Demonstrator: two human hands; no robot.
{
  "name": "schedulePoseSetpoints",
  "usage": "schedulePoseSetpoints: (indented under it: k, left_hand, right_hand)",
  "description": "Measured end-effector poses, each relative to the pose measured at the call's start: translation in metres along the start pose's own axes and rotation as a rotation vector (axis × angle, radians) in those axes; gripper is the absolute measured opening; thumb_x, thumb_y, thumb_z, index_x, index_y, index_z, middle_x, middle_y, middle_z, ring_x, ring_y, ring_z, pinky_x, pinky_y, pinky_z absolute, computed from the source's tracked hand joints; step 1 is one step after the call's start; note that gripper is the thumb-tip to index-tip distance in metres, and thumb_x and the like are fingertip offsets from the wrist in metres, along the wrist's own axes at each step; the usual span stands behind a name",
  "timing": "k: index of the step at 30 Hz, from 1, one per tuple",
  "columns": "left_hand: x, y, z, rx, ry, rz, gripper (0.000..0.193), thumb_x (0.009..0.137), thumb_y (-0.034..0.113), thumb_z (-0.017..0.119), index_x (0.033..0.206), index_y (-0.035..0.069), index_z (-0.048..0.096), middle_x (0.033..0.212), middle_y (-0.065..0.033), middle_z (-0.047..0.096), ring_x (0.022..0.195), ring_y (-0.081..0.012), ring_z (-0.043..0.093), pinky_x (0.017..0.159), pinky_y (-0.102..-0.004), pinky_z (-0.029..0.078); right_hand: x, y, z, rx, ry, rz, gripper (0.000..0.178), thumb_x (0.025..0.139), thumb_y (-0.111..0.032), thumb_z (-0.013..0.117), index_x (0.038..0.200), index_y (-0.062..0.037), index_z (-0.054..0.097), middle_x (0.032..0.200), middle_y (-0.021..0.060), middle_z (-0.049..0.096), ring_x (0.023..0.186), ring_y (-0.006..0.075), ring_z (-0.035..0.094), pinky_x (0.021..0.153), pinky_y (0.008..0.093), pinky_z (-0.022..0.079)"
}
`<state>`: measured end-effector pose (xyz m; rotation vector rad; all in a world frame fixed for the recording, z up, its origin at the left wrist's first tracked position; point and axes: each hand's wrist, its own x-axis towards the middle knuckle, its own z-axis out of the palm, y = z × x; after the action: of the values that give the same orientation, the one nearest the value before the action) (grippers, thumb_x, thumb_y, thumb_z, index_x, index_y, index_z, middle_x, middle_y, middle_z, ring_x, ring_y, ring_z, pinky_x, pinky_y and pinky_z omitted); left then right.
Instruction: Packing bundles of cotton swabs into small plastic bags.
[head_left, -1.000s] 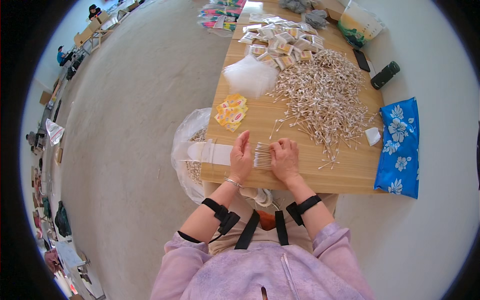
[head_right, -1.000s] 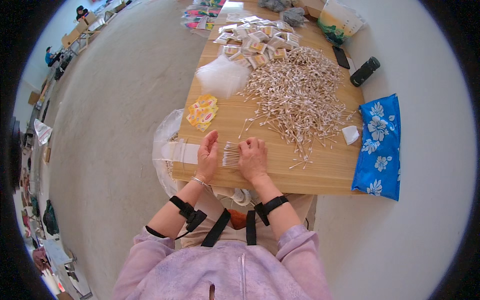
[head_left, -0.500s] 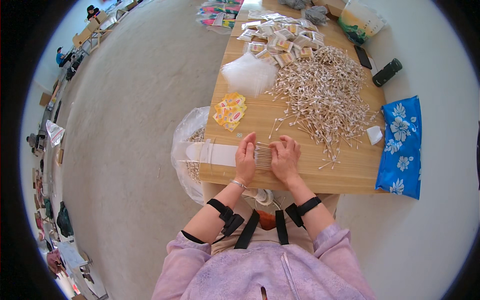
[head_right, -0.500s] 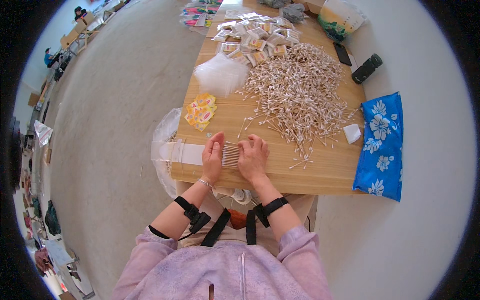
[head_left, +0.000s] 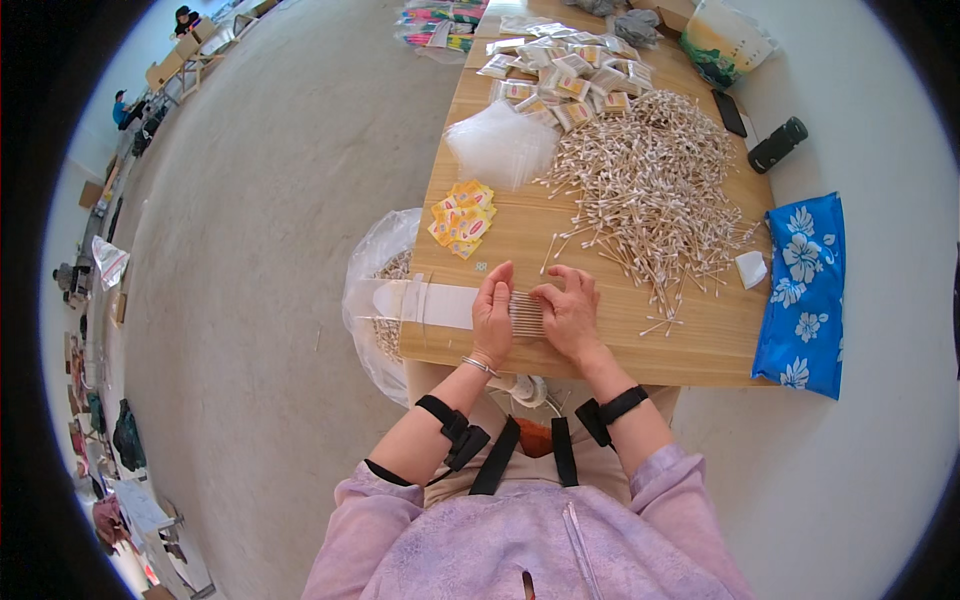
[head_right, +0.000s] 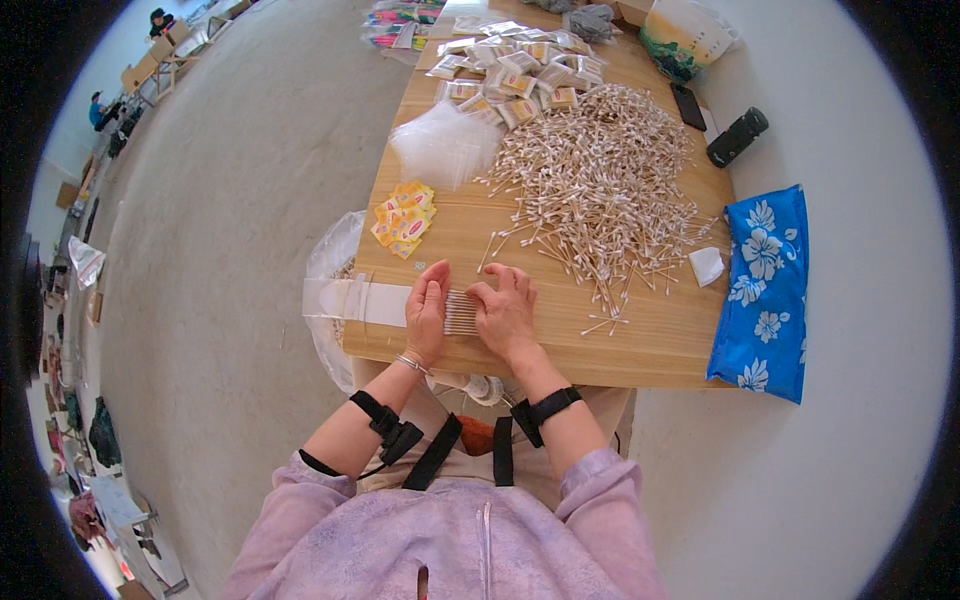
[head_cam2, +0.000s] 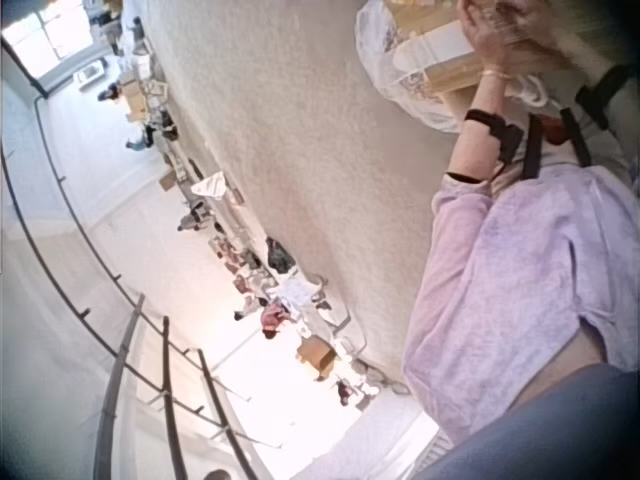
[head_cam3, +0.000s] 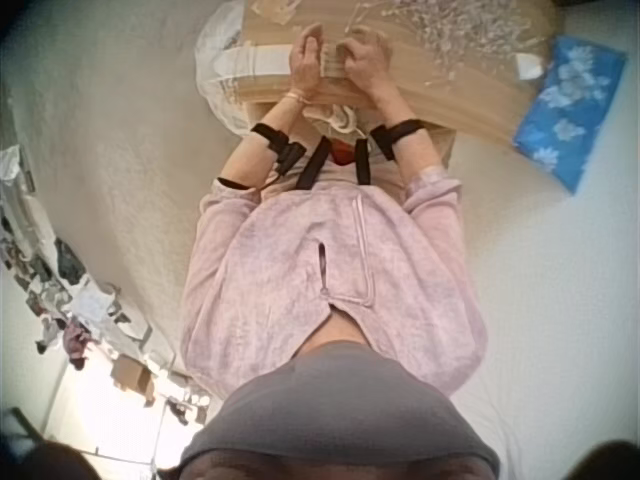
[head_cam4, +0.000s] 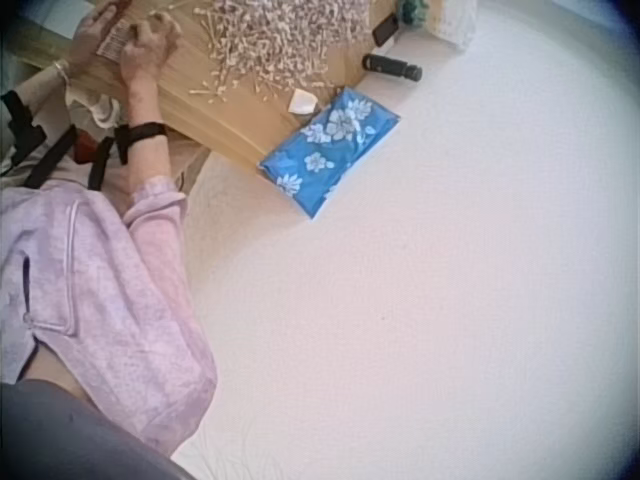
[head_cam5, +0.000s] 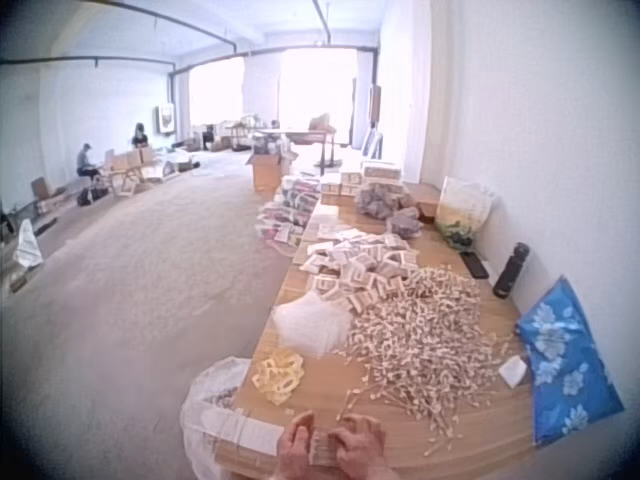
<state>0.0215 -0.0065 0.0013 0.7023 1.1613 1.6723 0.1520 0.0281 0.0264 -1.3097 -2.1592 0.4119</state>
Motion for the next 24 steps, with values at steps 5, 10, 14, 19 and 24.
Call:
schedulePoseSetpoints:
  k: [5,10,14,19,24]
  left_hand:
    - [0.001,-0.003,0.002,-0.01,-0.005,0.01,0.036,0.101,0.017,0.038,0.129,-0.005,0.046,0.13,-0.0141,0.051,0.123,-0.02,0.047,0.105,-0.0295,0.036]
    - [0.0,-0.002,-0.002,-0.026,0.007,0.008,0.035,0.102,0.017,0.038,0.129,-0.004,0.046,0.129,-0.0133,0.052,0.122,-0.0194,0.047,0.105,-0.029,0.037]
    - [0.001,-0.002,0.001,-0.031,-0.003,-0.012,0.037,0.102,0.019,0.039,0.129,-0.005,0.045,0.131,-0.0142,0.049,0.123,-0.0208,0.046,0.107,-0.0316,0.036]
    - [0.001,-0.002,0.0,-0.037,-0.009,-0.005,0.037,0.101,0.02,0.039,0.129,-0.005,0.045,0.131,-0.0142,0.049,0.123,-0.0207,0.046,0.107,-0.032,0.036]
    - [0.001,-0.003,-0.004,-0.054,-0.001,-0.011,0.039,0.101,0.022,0.04,0.129,-0.005,0.045,0.131,-0.0143,0.049,0.123,-0.0212,0.046,0.107,-0.032,0.036]
  right_hand:
    - [0.005,0.011,0.0,-0.026,0.003,0.102,0.015,0.076,-0.014,0.064,0.089,-0.02,0.07,0.118,0.004,0.051,0.117,0.0277,0.039,0.093,0.0438,0.034]
    - [0.002,0.0,-0.017,-0.077,-0.095,-0.077,0.02,0.077,-0.014,0.062,0.095,-0.0202,0.069,0.12,0.005,0.049,0.117,0.0277,0.039,0.094,0.0441,0.034]
    - [0.001,0.009,-0.006,-0.086,-0.099,-0.037,0.022,0.077,-0.014,0.062,0.096,-0.0203,0.069,0.121,0.0051,0.048,0.118,0.0279,0.039,0.095,0.0446,0.034]
    - [0.003,0.01,-0.01,-0.15,0.06,0.081,0.026,0.077,-0.014,0.062,0.101,-0.0228,0.069,0.124,0.0057,0.046,0.119,0.0281,0.038,0.096,0.0439,0.033]
    - [-0.005,0.004,-0.016,-0.15,-0.113,-0.066,0.03,0.079,-0.013,0.06,0.108,-0.0197,0.066,0.125,0.0077,0.046,0.119,0.0286,0.038,0.097,0.0437,0.033]
